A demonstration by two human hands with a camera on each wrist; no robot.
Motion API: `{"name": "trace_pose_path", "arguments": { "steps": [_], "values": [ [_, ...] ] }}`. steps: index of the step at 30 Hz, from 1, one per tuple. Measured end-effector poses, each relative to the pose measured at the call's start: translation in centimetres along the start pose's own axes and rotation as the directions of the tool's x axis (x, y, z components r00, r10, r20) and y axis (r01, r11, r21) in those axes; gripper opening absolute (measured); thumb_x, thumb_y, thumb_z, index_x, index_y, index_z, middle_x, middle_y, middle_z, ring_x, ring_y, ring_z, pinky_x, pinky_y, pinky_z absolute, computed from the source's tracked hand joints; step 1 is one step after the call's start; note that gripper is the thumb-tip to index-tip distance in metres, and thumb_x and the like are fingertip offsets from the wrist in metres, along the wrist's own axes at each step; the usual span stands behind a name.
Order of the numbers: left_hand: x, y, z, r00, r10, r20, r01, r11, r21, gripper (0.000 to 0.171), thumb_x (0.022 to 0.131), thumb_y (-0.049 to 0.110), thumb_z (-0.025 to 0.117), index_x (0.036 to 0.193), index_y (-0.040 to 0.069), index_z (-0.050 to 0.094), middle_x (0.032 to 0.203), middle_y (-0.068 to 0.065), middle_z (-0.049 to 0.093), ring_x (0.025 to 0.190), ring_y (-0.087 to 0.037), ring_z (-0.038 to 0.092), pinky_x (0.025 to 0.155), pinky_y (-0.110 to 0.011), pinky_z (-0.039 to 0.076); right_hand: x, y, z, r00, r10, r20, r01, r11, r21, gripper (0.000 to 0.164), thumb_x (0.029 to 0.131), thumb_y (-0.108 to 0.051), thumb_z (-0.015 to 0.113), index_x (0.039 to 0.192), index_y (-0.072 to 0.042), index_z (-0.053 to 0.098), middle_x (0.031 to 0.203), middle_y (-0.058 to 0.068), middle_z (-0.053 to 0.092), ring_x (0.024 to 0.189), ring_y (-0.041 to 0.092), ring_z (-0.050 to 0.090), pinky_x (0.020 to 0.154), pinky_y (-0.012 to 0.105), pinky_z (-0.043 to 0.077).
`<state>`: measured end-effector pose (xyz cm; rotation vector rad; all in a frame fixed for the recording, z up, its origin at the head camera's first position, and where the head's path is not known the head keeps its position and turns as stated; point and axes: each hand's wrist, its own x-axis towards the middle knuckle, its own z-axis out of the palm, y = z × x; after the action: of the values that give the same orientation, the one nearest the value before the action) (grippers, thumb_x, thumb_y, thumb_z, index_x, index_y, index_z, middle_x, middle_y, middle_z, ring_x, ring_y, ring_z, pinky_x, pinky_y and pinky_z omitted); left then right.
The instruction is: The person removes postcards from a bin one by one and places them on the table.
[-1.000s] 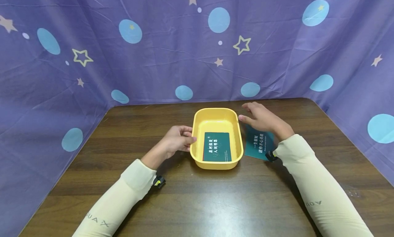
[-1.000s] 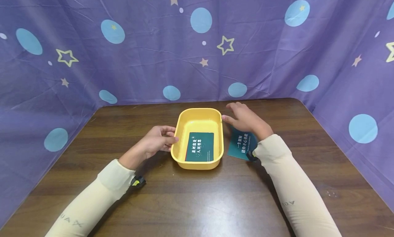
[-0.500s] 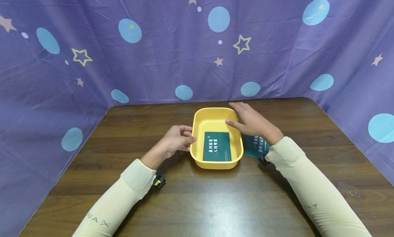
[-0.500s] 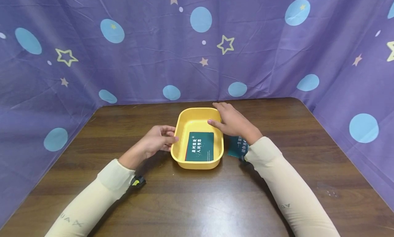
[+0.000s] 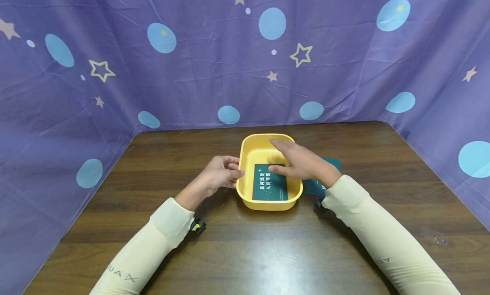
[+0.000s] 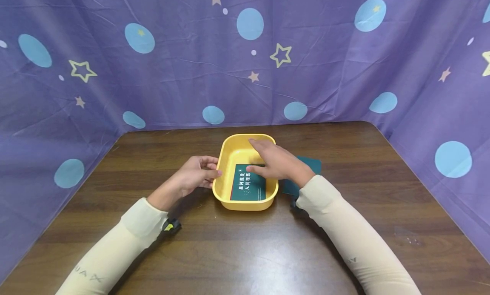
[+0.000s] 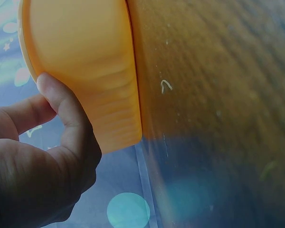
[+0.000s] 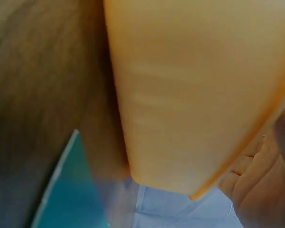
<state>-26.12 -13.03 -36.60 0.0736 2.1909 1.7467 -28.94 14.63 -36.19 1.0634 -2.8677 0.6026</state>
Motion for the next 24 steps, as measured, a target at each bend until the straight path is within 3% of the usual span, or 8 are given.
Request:
{"name": "trace_pose_path", "arguments": {
  "steps": [6, 16, 24],
  "values": [
    [0.1, 0.0, 0.0, 1.0, -0.004, 0.001, 0.004, 1.0, 0.002, 0.051, 0.094, -0.003, 0.069, 0.14, -0.01, 0.049, 0.103, -0.01, 0.059, 0.071, -0.019, 0.061, 0.061, -0.028, 0.062, 0.1, -0.5, 0.6, 0.998, 0.032, 0.06, -0.031, 0.999, -0.015, 0.093, 0.095, -0.056, 0.067, 0.163, -0.01, 0.023, 0.162, 0.015, 0.034, 0.148, 0.034, 0.034, 0.119, 0.055, 0.036],
    [0.1, 0.0, 0.0, 1.0, 0.0, 0.004, 0.0, 1.0, 0.001, 0.05, 0.094, -0.004, 0.069, 0.14, -0.01, 0.049, 0.102, -0.009, 0.059, 0.072, -0.02, 0.062, 0.061, -0.029, 0.062, 0.3, -0.6, 1.4, 0.994, 0.046, 0.094, -0.043, 0.999, -0.033, 0.092, 0.092, -0.058, 0.07, 0.162, -0.014, 0.029, 0.156, 0.014, 0.045, 0.143, 0.034, 0.042, 0.114, 0.054, 0.042],
    [0.1, 0.1, -0.1, 1.0, -0.015, -0.003, 0.015, 1.0, 0.008, 0.048, 0.094, -0.002, 0.069, 0.139, -0.008, 0.052, 0.102, -0.009, 0.06, 0.074, -0.022, 0.063, 0.062, -0.029, 0.062, 0.7, -0.6, 1.5, 0.989, 0.006, 0.145, 0.009, 0.995, -0.103, 0.095, 0.088, -0.062, 0.071, 0.16, -0.013, 0.034, 0.151, 0.01, 0.052, 0.136, 0.029, 0.051, 0.112, 0.051, 0.045]
  ]
}}
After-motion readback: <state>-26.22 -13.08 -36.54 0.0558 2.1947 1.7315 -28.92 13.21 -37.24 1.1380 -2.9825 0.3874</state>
